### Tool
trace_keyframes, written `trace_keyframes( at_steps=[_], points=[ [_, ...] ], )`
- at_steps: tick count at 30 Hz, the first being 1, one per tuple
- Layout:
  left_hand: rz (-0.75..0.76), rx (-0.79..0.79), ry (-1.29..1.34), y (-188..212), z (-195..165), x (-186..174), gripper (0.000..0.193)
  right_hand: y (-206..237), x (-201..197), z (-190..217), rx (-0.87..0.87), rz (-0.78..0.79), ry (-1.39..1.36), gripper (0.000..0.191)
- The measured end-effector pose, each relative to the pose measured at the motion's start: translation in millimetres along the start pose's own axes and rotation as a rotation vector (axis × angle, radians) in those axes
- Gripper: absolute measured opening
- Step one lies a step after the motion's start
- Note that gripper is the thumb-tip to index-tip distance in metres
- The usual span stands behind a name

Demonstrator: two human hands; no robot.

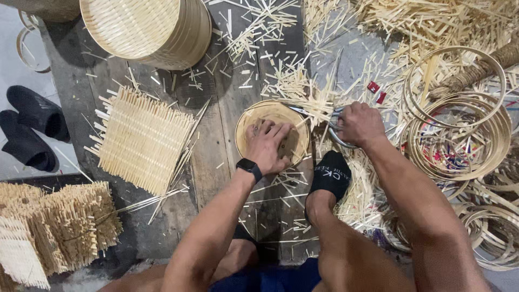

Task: The person repeatedly places a circular bamboo frame onto a flat woven bamboo mat, then uses shears to trim the excess mat material flush with the frame. The person flips the piece to check the cut and stacks the finished circles.

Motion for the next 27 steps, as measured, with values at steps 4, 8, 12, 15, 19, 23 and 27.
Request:
trace_keyframes(
  at_steps=[4, 8, 12, 15, 19, 23, 27],
  points=[
    [0.041, 0.163, -0.090, -4, -1, -3, 0.097, -2, -4, 8, -0.036, -0.075, 0.084, 0.055],
    [0.140, 0.179, -0.036, -3, 1, -3, 0.089, -6, -19, 20, -0.088, -0.205, 0.004, 0.050],
    [0.133, 0.243, -0.071, 1, 6, -1, 0.089, -11, -18, -1, 0.123, 0.122, -0.141, 0.043],
    [-0.172, 0.299, 0.027, 2, 14, -1, 0.080, -12, -10, -27, 0.372, -0.010, -0.424, 0.059],
    [-0.552, -0.067, 0.169, -14, 54, -5, 0.060, -8, 21, -52, 0.661, 0.092, -0.609, 0.086],
    [-0.291, -0.394, 0.345, -39, 89, -6, 0.060, 10, 27, -57, 0.569, -0.143, -0.264, 0.091],
    [-0.082, -0.530, 0.320, -64, 90, -5, 0.054, 19, 23, -11, 0.320, 0.065, -0.666, 0.058]
  ],
)
Point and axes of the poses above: each hand's wrist, its own y-axis away from the middle knuckle, its own x-axis out of the palm, z = x × y, the point moved 3 cm from there along -y, towards the middle knuckle, and after that the axes turned 8 degrees about x, right-handed, at the moved point
